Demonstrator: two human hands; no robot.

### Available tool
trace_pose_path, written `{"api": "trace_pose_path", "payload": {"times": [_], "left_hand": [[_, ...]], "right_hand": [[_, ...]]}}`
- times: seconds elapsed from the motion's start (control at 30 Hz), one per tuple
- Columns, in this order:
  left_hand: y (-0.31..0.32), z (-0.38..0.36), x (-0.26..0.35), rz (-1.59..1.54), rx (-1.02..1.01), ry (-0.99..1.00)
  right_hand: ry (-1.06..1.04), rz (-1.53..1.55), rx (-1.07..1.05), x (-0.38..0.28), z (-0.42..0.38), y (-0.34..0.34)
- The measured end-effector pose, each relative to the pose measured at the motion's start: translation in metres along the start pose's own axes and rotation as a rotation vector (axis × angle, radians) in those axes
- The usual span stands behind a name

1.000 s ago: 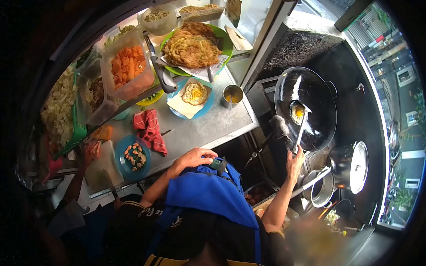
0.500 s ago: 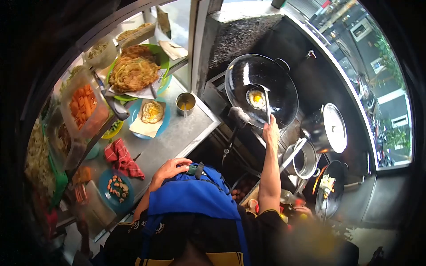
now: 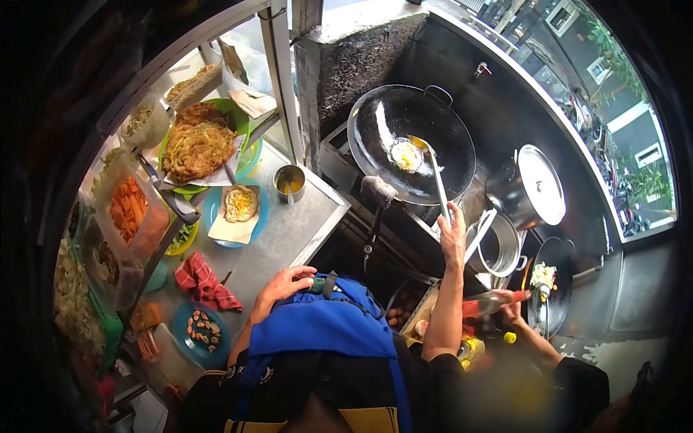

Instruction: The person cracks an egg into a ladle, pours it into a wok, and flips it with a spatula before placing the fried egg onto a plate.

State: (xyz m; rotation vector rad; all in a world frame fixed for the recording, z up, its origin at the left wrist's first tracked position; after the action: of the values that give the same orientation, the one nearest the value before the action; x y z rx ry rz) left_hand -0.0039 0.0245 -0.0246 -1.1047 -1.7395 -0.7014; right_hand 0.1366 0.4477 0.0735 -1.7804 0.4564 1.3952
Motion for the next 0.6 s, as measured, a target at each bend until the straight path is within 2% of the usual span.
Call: {"api": "trace_pose_path", "payload": {"times": [0.3,0.37,0.6], "left_hand": [[0.002,0.008,0.004,0.023,-0.027,-0.006],[0.003,0.011,-0.012,-0.028,-0.026,-0.022],[0.006,0.003,0.003,-0.02,-0.004,-0.048]], "right_hand": [[0.13,0.223,-0.008,-0.012,-0.027,-0.001],[0.138,0.209,-0.004,-0.004,-0.026,-0.002],[0.146,0.195,-0.007,-0.009,-0.04,-0.004]]}}
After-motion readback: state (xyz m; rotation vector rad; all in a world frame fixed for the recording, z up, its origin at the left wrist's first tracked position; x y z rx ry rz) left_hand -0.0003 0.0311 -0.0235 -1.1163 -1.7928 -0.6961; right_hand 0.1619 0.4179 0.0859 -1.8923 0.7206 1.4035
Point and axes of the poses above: each hand's wrist, its own z-axis towards the middle knuckle, its own y-axis out of the palm, x = y × z, the point moved 3 cm from there along z, towards the middle knuckle, and after that the axes turned 3 degrees about -x, right-handed, at the moved point
